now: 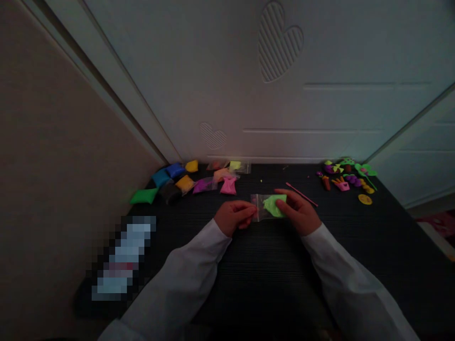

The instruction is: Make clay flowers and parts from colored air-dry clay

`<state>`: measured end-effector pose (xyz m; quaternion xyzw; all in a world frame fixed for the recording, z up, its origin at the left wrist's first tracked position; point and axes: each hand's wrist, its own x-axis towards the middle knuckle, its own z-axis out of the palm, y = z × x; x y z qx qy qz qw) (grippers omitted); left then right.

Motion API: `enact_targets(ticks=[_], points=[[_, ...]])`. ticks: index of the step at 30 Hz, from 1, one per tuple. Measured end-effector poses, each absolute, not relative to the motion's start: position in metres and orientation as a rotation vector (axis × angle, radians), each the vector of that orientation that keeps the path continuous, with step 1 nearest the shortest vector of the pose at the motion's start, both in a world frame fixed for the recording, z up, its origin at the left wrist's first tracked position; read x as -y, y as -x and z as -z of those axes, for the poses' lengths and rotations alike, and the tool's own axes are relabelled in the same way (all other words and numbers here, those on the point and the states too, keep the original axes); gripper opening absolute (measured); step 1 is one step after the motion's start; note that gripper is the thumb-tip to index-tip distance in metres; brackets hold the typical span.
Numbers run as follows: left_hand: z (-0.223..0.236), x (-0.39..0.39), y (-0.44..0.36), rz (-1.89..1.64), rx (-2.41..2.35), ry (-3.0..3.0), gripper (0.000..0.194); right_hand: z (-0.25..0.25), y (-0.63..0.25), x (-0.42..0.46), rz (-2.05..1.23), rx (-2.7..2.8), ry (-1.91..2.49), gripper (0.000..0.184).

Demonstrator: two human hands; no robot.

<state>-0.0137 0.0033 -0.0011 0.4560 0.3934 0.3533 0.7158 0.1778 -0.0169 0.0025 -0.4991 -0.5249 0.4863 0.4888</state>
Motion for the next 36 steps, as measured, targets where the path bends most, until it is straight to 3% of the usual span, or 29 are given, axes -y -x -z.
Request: enact_targets(ticks=[4, 6, 13, 36], points=[[-0.004, -0.006, 0.015, -1.022, -0.97, -1.029, 0.016, -0.006, -0.175, 0.022, -0.548, 1.398, 1.357, 0.03], [-0.01, -0.001, 0.013, -1.086, -1.017, -1.113, 0.014, -0.01, -0.166, 0.03, -0.431, 1.544, 1.294, 0.025], [-0.018, 0.025, 0.002, -1.078, -1.054, -1.415, 0.009, -0.01, -0.135, 0.05, -0.551, 1.833, 1.018, 0.038], [-0.018, 0.027, 0.005, -1.056, -1.042, -1.706, 0.011, -0.017, -0.14, 0.046, -0.66, 1.644, 1.03, 0.019]])
